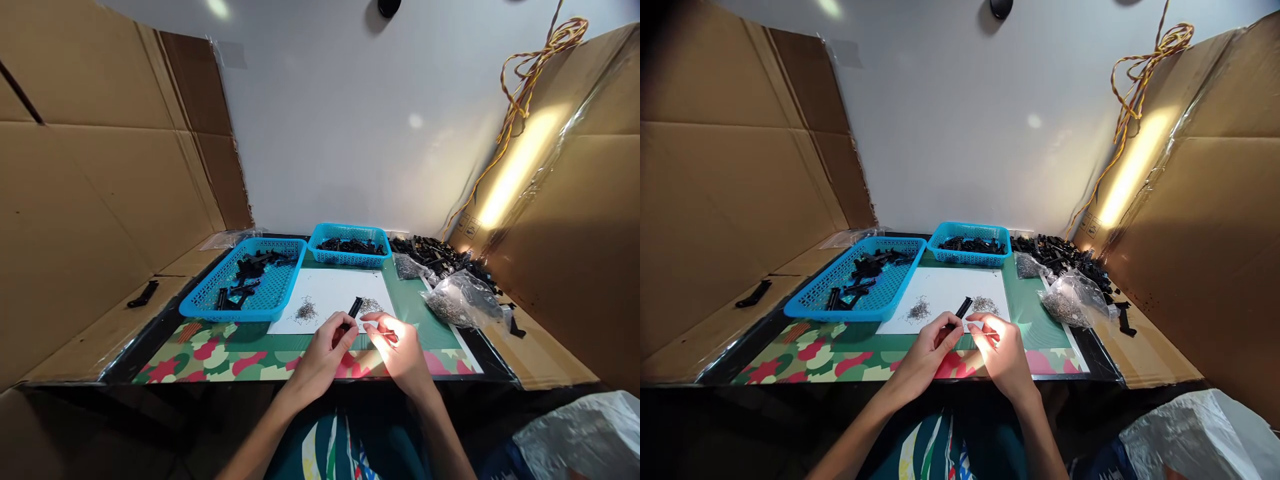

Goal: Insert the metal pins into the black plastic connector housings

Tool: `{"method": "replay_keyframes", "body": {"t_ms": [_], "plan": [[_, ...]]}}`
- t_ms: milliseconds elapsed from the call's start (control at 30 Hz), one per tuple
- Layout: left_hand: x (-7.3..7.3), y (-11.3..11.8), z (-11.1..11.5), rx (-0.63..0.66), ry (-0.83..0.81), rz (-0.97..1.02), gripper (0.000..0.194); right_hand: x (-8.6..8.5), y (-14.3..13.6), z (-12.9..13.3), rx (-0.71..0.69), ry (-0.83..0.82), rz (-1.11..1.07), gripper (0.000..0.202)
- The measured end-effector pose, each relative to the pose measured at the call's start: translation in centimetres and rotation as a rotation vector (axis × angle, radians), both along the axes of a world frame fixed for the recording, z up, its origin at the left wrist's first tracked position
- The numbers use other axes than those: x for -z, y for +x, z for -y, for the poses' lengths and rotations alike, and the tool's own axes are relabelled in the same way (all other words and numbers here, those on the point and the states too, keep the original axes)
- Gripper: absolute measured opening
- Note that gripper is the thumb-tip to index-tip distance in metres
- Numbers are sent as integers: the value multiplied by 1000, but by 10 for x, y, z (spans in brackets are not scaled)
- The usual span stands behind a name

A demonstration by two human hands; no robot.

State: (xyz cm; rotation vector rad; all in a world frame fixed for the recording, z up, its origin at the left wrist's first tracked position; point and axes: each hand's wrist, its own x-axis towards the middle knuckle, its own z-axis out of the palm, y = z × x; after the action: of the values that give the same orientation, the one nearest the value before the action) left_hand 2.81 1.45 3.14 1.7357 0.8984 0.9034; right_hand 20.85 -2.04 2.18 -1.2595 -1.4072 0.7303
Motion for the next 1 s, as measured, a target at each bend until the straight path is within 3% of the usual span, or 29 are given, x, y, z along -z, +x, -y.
{"method": "replay_keyframes", "body": {"t_ms": [100, 333, 467, 600, 700, 867, 1000], "plan": [[-4, -2, 3, 37, 1, -72, 34, -3, 7, 4, -101, -49, -9, 24], [-9, -2, 5, 73, -5, -150, 32, -5, 16, 8, -133, -130, 9, 20], [-12, -3, 7, 65, -3, -212, 37, -9, 28, 7, -59, -122, 50, 19], [-13, -3, 11, 83, -58, -276, 55, -9, 42, 4, 38, -154, 100, 21], [-5, -5, 9, 158, 67, -344, 48, -5, 47, 2, 29, -195, 152, 24], [26, -17, 0, 281, 407, -359, 33, 3, 44, -3, 12, -212, 204, 23], [39, -22, -2, 312, 500, -435, 32, 4, 39, -5, 24, -207, 252, 27]]}}
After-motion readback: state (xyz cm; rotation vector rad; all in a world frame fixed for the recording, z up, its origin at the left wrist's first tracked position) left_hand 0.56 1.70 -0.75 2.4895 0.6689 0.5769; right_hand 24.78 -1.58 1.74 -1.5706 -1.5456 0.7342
